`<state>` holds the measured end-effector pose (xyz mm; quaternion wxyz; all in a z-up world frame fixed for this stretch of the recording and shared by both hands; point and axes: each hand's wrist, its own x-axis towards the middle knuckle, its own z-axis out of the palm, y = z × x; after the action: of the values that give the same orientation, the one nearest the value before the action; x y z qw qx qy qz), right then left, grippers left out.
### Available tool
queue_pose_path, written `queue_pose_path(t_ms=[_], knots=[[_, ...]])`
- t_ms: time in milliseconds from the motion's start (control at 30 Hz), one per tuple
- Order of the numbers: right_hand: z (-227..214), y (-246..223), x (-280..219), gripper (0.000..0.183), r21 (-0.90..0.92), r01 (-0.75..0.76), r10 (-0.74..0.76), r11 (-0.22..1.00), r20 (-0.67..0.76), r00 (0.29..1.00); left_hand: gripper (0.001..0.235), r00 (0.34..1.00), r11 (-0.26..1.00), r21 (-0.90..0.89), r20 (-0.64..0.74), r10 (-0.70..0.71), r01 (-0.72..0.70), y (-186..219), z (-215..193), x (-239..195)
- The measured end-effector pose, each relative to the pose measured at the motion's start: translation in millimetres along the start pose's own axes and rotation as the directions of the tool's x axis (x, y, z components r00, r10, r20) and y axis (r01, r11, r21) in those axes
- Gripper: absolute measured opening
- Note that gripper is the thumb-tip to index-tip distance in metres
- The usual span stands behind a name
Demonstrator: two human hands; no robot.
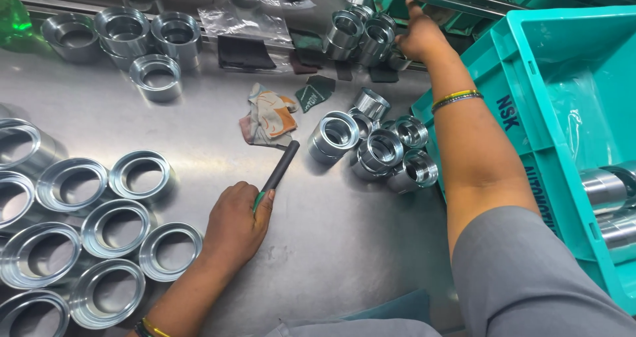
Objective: Inspecting, marking, and sorting metal rings or bearings at an industrial workstation.
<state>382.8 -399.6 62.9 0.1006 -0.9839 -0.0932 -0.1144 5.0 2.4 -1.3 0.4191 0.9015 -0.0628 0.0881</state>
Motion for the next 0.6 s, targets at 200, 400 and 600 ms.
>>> queue_pose_path(t_ms=[200,400,600], knots=[[-32,-37,-22,0.036,-0.158,0.100,-0.080,0.982,0.128,0.989,0.036,1.000,1.000,0.003,-0.017,0.020,-0.020,-1,2,1],[-76,-125,-133,0.028,0.327,0.353,-0.447,0.877,0.279,0.850,0.034,0.999,1.000,-0.015,-0.037,0.010,-0.011,-3,4,-1],[-53,-216,-229,0.090,0.206,0.504,-0.543,0.839,0.234,0.807,0.027,0.996,0.997,-0.069,-0.082,-0.032,0.026,-6,5,-3]])
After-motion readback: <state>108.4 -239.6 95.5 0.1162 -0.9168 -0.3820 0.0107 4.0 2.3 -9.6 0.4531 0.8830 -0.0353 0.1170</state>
